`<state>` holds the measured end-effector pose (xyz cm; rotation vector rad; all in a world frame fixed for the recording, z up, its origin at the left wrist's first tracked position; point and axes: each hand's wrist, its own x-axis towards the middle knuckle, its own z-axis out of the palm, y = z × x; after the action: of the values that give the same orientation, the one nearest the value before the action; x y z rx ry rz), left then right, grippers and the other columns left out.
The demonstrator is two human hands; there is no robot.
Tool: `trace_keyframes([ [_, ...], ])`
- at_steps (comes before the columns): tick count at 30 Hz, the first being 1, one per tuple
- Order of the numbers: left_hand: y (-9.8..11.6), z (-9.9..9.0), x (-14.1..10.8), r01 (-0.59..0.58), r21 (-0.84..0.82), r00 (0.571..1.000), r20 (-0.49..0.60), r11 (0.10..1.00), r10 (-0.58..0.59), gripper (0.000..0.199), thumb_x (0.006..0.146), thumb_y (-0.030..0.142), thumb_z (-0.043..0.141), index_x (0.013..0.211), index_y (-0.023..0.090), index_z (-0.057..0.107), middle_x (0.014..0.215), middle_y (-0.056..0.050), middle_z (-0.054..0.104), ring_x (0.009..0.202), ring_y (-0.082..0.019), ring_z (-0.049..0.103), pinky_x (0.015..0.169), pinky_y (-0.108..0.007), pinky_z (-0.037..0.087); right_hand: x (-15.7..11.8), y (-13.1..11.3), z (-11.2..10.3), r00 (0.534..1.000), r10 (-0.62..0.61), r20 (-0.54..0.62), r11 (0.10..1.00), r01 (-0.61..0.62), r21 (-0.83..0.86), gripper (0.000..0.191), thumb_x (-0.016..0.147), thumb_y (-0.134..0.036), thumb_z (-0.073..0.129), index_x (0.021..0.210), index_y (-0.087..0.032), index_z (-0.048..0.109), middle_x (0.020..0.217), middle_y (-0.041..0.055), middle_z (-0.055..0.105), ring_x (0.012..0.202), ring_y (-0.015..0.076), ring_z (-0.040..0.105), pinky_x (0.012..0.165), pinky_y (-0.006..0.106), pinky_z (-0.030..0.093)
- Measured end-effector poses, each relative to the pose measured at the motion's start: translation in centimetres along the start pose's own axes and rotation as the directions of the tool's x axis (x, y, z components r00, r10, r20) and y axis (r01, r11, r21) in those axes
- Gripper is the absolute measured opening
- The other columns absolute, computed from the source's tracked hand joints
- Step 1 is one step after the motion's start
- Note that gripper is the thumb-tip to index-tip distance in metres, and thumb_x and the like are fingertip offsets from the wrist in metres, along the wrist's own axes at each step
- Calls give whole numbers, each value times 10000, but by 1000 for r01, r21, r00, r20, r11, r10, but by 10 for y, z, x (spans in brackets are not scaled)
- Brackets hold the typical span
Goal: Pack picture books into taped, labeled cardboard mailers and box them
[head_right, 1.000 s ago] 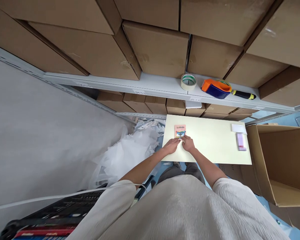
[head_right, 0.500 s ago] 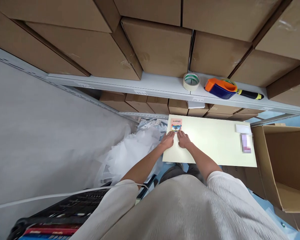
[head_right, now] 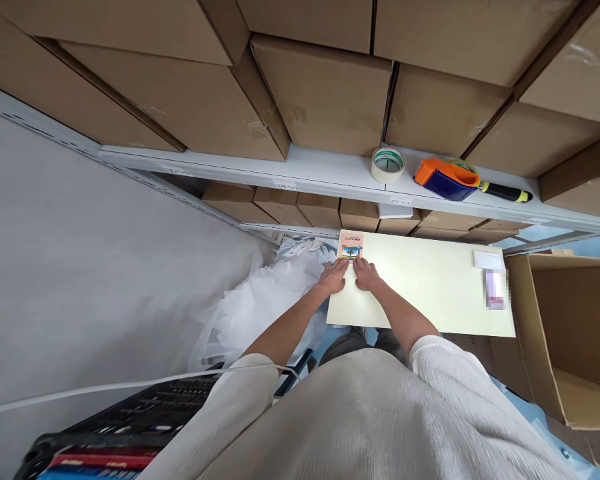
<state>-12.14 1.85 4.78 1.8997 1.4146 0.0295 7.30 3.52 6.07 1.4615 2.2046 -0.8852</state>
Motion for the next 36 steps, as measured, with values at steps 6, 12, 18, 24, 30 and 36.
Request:
trace_keyframes([
  [6,0,0,-19,-86,57,995,-47,995,88,822,882,107,582,1690,192,453,1831,-153,293,1712,-362,231,1398,-603,131,-26,-6,-10,994,-28,-103,999,26,-23,785,988,-210,521,1750,-175,333,1863,144,184,1689,347,227,1333,539,227],
  [12,13,2,-41,-65,251,997,-12,966,70,769,977,164,511,1733,203,375,1849,-138,248,1714,-350,226,1384,-597,209,-66,0,-3,997,42,-72,998,-45,-45,743,1025,-248,503,1745,-164,340,1855,178,191,1695,359,215,1331,543,221],
  [18,35,1,-69,-6,290,999,-45,957,20,722,1012,189,486,1727,198,379,1840,-148,275,1706,-344,252,1378,-580,231,-103,8,5,994,34,-101,998,-40,-56,734,1025,-256,497,1741,-175,357,1841,183,239,1682,360,247,1321,544,244],
  [24,70,18,-102,44,256,992,-126,966,-12,700,1012,192,493,1707,206,410,1831,-152,297,1696,-335,283,1376,-554,233,-139,18,9,987,-27,-161,997,15,-73,733,1019,-253,510,1738,-208,372,1832,172,275,1659,361,289,1309,549,257],
  [30,115,60,-134,64,218,986,-166,974,-27,740,998,204,504,1725,214,366,1828,-169,294,1690,-360,290,1370,-598,222,-189,41,29,975,-88,-203,993,71,-89,698,1033,-257,503,1720,-187,404,1814,184,312,1641,354,316,1298,531,274],
  [36,164,104,-166,77,241,986,-161,968,-38,702,1024,200,476,1718,199,372,1827,-181,291,1688,-345,299,1365,-574,234,-241,72,61,972,-108,-208,992,90,-93,694,1036,-265,507,1719,-187,410,1814,175,317,1644,341,312,1300,507,274],
])
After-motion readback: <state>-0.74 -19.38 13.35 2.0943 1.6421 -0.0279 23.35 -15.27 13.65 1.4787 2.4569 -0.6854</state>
